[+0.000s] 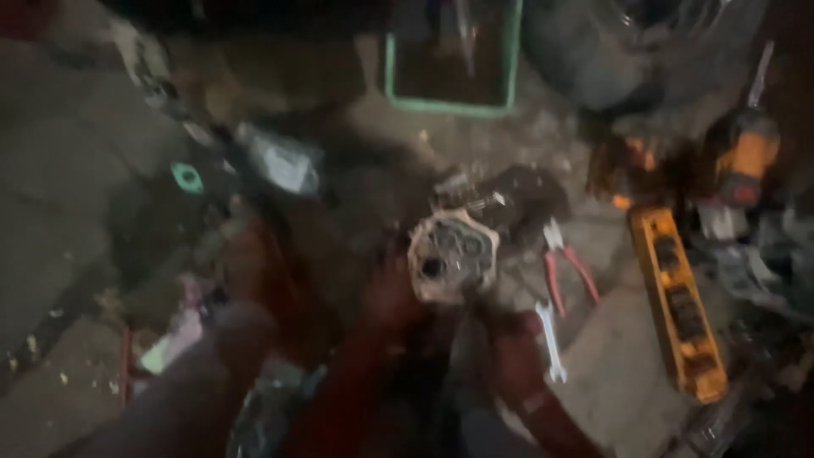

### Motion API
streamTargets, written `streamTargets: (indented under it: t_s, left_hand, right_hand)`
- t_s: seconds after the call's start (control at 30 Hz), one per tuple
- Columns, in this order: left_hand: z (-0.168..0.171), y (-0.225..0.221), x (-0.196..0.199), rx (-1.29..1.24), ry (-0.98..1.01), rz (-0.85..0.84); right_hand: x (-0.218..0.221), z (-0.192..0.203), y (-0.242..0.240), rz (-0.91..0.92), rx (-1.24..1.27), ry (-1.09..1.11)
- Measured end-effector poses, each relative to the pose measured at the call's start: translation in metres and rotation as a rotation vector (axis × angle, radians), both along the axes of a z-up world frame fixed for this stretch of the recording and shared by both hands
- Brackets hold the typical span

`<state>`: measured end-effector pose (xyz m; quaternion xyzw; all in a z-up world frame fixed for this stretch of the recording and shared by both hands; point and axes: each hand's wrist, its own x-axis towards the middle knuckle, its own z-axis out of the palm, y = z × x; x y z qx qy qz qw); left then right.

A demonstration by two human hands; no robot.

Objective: Cleaning and scraping residue from a motorcycle engine component on a workshop floor.

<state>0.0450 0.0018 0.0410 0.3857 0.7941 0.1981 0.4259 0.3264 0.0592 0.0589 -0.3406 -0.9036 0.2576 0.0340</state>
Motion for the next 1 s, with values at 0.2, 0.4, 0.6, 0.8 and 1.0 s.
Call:
streamTargets:
  t_s: [0.2, 0.4, 0.6, 0.8, 1.0]
  left_hand:
    - [0.001, -0.035, 0.03, 0.071, 0.115, -0.015]
    - [-0.017, -0.039, 0.023, 0.098, 0.192, 0.034]
    - [-0.006, -0.022, 0.018, -0.005, 0.117, 0.003]
    - [0.007, -0.026, 0.018, 0.034, 0.245, -0.019]
    - [-0.003, -0.03, 0.025, 0.001, 0.199, -0.075]
  right_hand:
    - [0.015, 0.006, -0.018, 0.142, 0.083, -0.235]
    - [0.013, 0.021, -0.022, -0.236, -0.313, -0.127]
    - [-0.021, 0.028, -0.013, -0.19, -0.276, 0.203]
    - [-0.019, 0.025, -0.004, 0.048, 0.035, 0.335]
    - [0.048, -0.026, -0.001, -0.038, 0.183, -0.062]
